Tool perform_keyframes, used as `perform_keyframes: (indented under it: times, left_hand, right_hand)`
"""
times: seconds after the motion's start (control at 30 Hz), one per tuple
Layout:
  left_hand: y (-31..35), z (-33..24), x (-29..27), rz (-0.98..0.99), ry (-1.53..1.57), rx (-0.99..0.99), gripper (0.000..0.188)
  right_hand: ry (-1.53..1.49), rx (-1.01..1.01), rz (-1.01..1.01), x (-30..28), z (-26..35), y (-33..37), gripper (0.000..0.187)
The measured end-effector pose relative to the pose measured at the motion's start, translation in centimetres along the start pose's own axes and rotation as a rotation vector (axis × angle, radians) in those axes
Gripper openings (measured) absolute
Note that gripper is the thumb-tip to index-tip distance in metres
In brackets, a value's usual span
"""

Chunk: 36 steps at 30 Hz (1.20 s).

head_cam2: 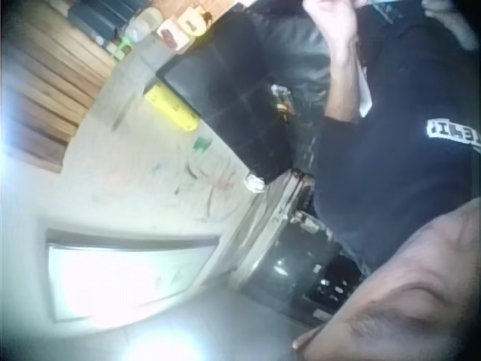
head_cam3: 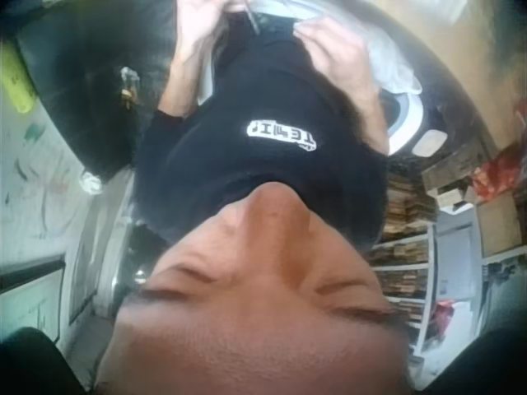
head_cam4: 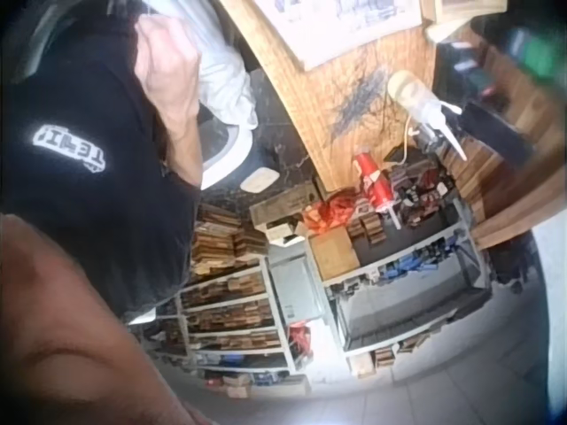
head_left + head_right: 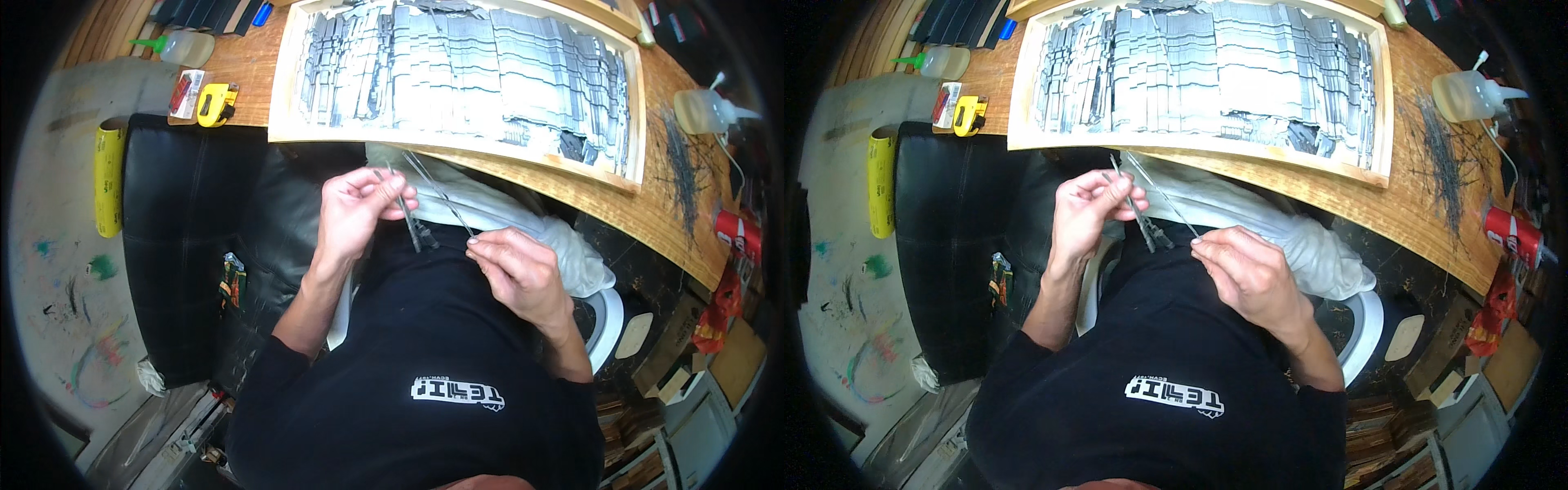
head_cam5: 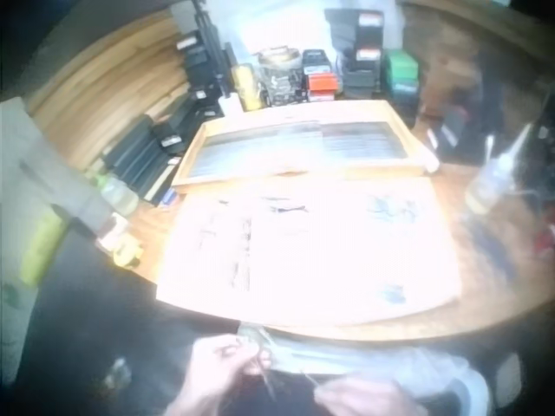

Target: The person assembles a miniature roof model by hand, placing small gray tiles into a wooden frame. They repeatedly pick up tiles, align them in rows, and adjust their positions to fit the pattern.

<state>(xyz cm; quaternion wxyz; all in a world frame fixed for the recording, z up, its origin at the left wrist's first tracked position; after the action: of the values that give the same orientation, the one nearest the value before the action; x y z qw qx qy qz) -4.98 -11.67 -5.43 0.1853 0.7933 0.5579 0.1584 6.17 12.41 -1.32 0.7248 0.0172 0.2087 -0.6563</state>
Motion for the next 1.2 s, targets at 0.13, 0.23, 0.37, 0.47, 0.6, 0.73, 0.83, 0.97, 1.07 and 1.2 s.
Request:
perform_keyframes:
  times: [0.13, 0.23, 0.37, 0.47, 0.6, 0.73, 0.83, 0.97, 1.07, 1.2]
  left_hand:
    - [-0.5, 2.2, 0.5, 0.074, 0.370, -0.150, 0.018]
    - [-0.1, 1.9, 2.4, 0.083, 0.426, -0.172, 0.018]
    - [-0.1, 2.5, 2.7, 0.046, 0.369, -0.080, 0.018]
    - [-0.2, 2.6, 3.2, 0.008, 0.433, -0.073, 0.018]
    - [0.1, 2.1, 3.9, -0.026, 0.499, -0.129, 0.015]
    - [0.0, 2.0, 3.4, 0.063, 0.427, -0.127, 0.016]
    - [-0.3, 2.0, 2.6, 0.122, 0.389, -0.182, 0.019]
    - [-0.5, 2.5, 2.7, 0.167, 0.413, -0.190, 0.020]
    - [-0.3, 2.2, 3.0, 0.184, 0.431, -0.153, 0.018]
    - [-0.3, 2.3, 3.1, 0.200, 0.427, -0.107, 0.017]
  right_hand:
    - [0.021, -0.020, 0.031, 1.4, 0.1, 0.7, 0.020]
    - [0.094, 0.000, 0.082, 1.3, -0.1, 0.8, 0.020]
    - [0.184, -0.016, 0.083, 0.9, 0.4, 0.5, 0.019]
    - [0.253, -0.046, 0.095, 1.3, 0.9, 0.2, 0.017]
    - [0.308, -0.089, 0.073, 2.2, -0.1, 0.5, 0.014]
    - [0.226, -0.082, 0.004, 2.1, 0.1, 0.5, 0.015]
    - [0.155, -0.078, -0.011, 1.4, 0.6, 0.4, 0.017]
    - [0.162, -0.083, 0.103, 0.1, 0.4, 0.3, 0.017]
    - [0.089, -0.063, 0.151, -0.8, 0.0, 0.2, 0.019]
    - [-0.035, -0.005, 0.124, -1.2, -0.4, 0.3, 0.021]
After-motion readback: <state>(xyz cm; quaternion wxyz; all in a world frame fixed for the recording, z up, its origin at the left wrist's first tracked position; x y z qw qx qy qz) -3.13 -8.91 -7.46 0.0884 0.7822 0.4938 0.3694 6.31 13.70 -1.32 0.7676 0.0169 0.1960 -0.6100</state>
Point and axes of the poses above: each hand's wrist, its own y-axis away from the middle knuckle, its own x-axis out of the palm, z = x × y, the point moved 2 cm from there along -y, towards the middle knuckle, and after that the axes turned 8 degrees about -y, right-handed, at the moved point
